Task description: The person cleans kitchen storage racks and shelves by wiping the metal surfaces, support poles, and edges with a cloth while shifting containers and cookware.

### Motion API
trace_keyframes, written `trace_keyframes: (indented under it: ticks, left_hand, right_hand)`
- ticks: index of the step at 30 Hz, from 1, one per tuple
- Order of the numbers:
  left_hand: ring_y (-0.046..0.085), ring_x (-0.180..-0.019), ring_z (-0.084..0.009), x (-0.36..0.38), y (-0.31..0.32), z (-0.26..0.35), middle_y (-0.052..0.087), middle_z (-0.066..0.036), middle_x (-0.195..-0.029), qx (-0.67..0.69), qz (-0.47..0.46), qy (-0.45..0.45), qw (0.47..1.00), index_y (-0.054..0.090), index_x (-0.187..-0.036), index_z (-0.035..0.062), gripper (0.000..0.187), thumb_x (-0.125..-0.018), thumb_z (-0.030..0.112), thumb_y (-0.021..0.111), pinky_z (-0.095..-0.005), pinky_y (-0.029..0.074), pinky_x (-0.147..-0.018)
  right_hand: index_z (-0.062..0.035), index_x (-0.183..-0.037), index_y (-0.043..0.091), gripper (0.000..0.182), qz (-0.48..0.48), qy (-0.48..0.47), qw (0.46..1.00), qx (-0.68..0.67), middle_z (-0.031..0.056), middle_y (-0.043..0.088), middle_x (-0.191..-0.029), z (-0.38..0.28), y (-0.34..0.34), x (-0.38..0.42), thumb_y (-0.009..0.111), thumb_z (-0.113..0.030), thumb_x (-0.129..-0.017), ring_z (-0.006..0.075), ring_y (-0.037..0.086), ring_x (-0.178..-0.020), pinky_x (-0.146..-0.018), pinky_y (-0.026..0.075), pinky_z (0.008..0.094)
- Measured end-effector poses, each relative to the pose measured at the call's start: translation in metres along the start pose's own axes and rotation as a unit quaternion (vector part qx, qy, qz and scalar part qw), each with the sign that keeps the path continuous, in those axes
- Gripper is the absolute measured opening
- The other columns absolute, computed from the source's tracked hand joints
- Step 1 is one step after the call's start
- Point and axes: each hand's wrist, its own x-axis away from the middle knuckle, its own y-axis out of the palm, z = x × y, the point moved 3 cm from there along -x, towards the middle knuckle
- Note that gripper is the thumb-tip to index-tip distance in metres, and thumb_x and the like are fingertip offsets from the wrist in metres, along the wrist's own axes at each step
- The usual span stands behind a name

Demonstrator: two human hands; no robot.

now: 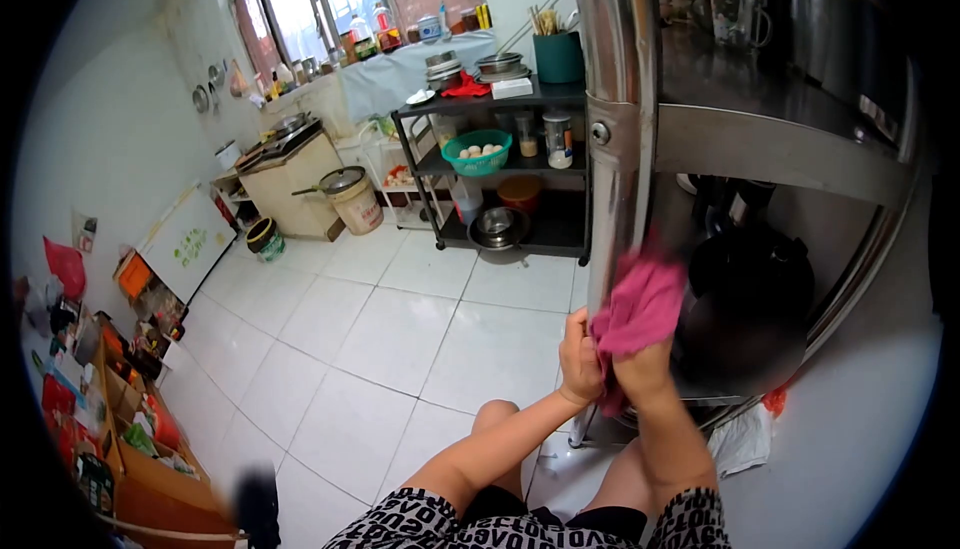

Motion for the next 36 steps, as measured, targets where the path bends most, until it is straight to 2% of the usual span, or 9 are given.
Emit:
trace_keyframes:
  ticks: [3,9,12,16,18,20,23,27,36]
  left_hand:
    - [0.065,-0.082,-0.0266,0.008,-0.003,-0.01,0.063,-0.018,-0.095,-0.004,-0.03,-0.019,0.999,0.049,-0.124,-0.0031,0.044,-0.099,0.032,0.039,-0.0349,0.051,-0.072]
    - [0.066,-0.092,-0.0215,0.006,0.001,-0.009,0.066,-0.013,-0.098,0.021,-0.027,-0.122,0.992,0.047,-0.121,0.0019,0.043,-0.089,0.024,0.066,-0.0314,0.051,-0.076]
    - [0.067,-0.081,-0.0261,0.043,0.006,-0.054,0.066,-0.014,-0.087,0.118,-0.001,-0.237,0.964,0.051,-0.112,0.0015,0.041,-0.087,0.029,0.069,-0.0353,0.051,-0.069]
    - [0.061,-0.066,-0.0284,0.089,0.005,-0.088,0.063,-0.017,-0.073,-0.114,-0.068,-0.244,0.961,0.055,-0.09,0.0005,0.029,-0.097,0.029,0.05,-0.0384,0.048,-0.062]
    - [0.057,-0.065,-0.0272,0.095,0.006,-0.09,0.061,-0.016,-0.072,0.048,-0.008,-0.209,0.977,0.055,-0.089,0.0006,0.033,-0.099,0.026,0.037,-0.0387,0.046,-0.064]
    - [0.055,-0.068,-0.0253,0.077,0.002,-0.054,0.059,-0.016,-0.074,0.035,0.006,-0.189,0.981,0.056,-0.088,0.0006,0.04,-0.1,0.026,0.027,-0.0385,0.045,-0.069]
    - [0.058,-0.076,-0.024,0.082,0.002,-0.066,0.062,-0.013,-0.081,0.013,-0.011,-0.213,0.977,0.059,-0.096,-0.001,0.037,-0.099,0.024,0.031,-0.0371,0.046,-0.073]
    - [0.06,-0.079,-0.0231,0.092,0.009,-0.086,0.064,-0.011,-0.085,0.012,-0.042,-0.234,0.971,0.06,-0.1,-0.0014,0.031,-0.098,0.022,0.039,-0.0361,0.048,-0.074]
    - [0.062,-0.08,-0.0211,0.101,0.017,-0.108,0.064,-0.011,-0.087,0.135,-0.041,-0.303,0.942,0.058,-0.101,-0.0005,0.022,-0.095,0.019,0.048,-0.0349,0.049,-0.076]
  right_hand:
    - [0.0011,-0.113,0.056,0.04,-0.028,-0.172,0.982,0.07,0.0145,0.057,-0.11,-0.025,0.004,-0.053,0.072,-0.006,-0.076,0.0306,0.057,-0.099,-0.093,0.043,0.0358]
    - [-0.0037,-0.1,0.061,0.034,0.046,-0.024,0.997,0.051,0.0133,0.061,-0.099,0.012,0.019,0.015,0.076,-0.02,-0.074,0.033,0.059,-0.093,-0.081,0.047,0.0402]
    - [-0.0008,-0.104,0.056,0.037,0.033,0.156,0.982,-0.104,0.0133,0.058,-0.1,0.042,0.029,0.086,0.074,-0.017,-0.075,0.0309,0.057,-0.091,-0.082,0.047,0.0381]
    - [-0.0009,-0.108,0.055,0.041,0.006,0.307,0.942,-0.134,0.0125,0.056,-0.108,0.056,0.03,0.095,0.074,-0.015,-0.075,0.027,0.055,-0.099,-0.081,0.048,0.0368]
    - [-0.0014,-0.11,0.056,0.039,-0.003,-0.045,0.997,0.055,0.0109,0.056,-0.109,0.015,0.012,0.023,0.072,-0.012,-0.076,0.0228,0.056,-0.099,-0.082,0.049,0.034]
    - [-0.0012,-0.112,0.057,0.041,0.017,-0.108,0.993,0.049,0.011,0.059,-0.107,-0.006,0.006,-0.028,0.073,-0.012,-0.076,0.0235,0.059,-0.096,-0.085,0.048,0.0348]
    - [-0.0028,-0.107,0.063,0.037,0.056,0.172,0.956,-0.23,0.0143,0.064,-0.101,0.001,0.022,-0.05,0.074,-0.018,-0.074,0.0322,0.062,-0.092,-0.083,0.047,0.0418]
    - [-0.0014,-0.106,0.061,0.036,0.113,0.017,0.993,0.009,0.0128,0.063,-0.095,0.02,0.027,0.002,0.072,-0.017,-0.076,0.0292,0.062,-0.088,-0.08,0.048,0.0378]
    - [-0.0029,-0.102,0.064,0.029,0.043,0.162,0.984,-0.062,0.0133,0.064,-0.09,0.042,0.027,0.097,0.071,-0.017,-0.078,0.0309,0.062,-0.084,-0.074,0.049,0.0381]
